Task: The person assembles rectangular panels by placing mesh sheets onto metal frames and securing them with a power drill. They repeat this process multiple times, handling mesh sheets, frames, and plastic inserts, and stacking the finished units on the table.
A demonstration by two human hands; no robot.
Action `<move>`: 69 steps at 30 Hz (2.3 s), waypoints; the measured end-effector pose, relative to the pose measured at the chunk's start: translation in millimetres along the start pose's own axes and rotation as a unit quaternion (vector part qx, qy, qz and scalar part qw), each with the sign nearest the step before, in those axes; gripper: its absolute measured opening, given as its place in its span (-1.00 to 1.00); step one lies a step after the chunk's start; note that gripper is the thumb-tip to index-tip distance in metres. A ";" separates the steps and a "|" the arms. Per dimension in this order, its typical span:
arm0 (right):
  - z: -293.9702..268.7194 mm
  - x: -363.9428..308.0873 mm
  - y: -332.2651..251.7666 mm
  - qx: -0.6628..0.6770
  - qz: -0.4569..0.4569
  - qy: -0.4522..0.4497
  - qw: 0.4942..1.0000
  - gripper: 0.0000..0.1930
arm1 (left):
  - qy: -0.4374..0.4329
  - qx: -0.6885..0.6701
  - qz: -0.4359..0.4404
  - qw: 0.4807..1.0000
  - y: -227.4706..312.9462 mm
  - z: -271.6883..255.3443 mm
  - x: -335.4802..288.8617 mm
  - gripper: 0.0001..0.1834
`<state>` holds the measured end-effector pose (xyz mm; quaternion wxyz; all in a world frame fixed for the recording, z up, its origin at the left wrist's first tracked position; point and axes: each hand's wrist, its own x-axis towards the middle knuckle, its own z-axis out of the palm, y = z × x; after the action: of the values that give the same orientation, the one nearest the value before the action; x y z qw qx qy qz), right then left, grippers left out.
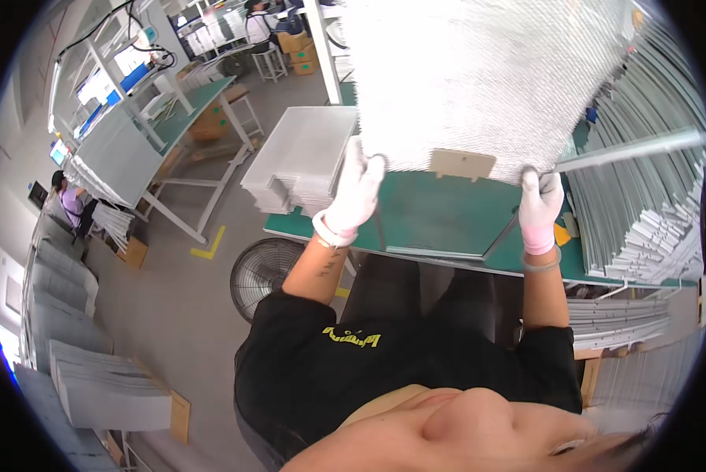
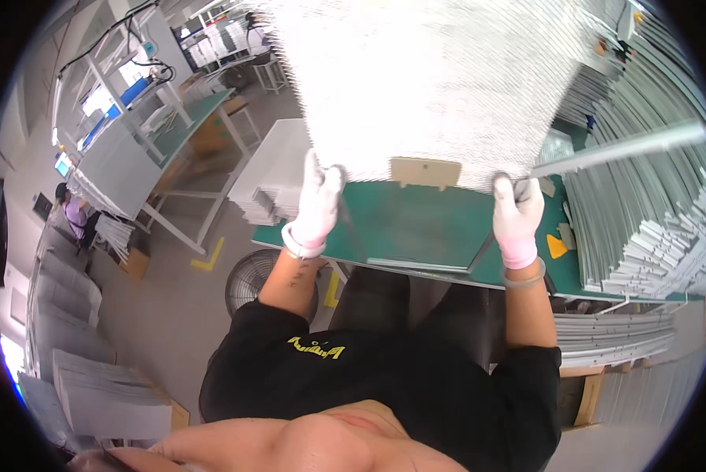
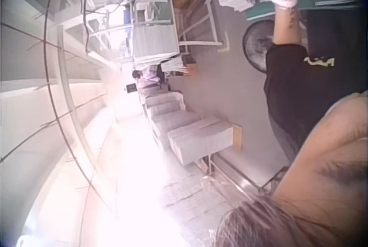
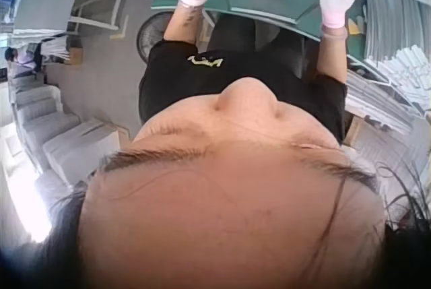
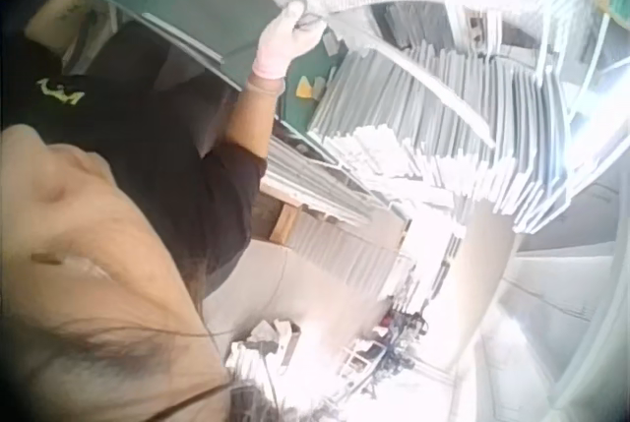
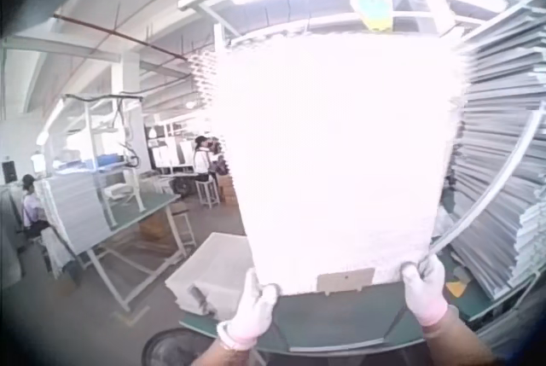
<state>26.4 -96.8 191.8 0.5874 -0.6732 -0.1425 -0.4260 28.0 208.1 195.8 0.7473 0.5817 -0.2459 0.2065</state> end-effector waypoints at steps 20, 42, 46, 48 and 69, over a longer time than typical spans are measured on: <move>0.0 4.6 -3.9 0.077 0.082 -0.046 0.993 -0.88 | -0.042 0.064 -0.035 0.996 -48.6 -19.1 29.4 -0.89; -4.9 5.2 -3.0 0.272 0.093 -0.047 0.957 -0.68 | 0.016 -0.027 0.032 0.999 -15.2 5.9 30.1 -0.82; 2.7 0.9 -30.2 0.110 0.157 -0.040 0.981 -0.77 | -0.055 0.014 0.032 0.998 -31.4 -24.3 28.5 -0.87; 7.5 -8.2 -19.0 0.066 0.074 0.019 0.995 -0.81 | -0.018 0.068 -0.004 0.998 -20.3 -9.4 24.9 -0.91; -12.8 -32.9 19.1 0.146 0.146 -0.111 0.972 -0.66 | -0.059 0.097 -0.024 0.993 -34.9 -22.4 -6.8 -0.90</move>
<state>14.8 -103.4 153.9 0.7156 -0.6369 -0.1679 -0.2326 46.2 221.4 160.3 0.6765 0.6682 -0.2543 0.1768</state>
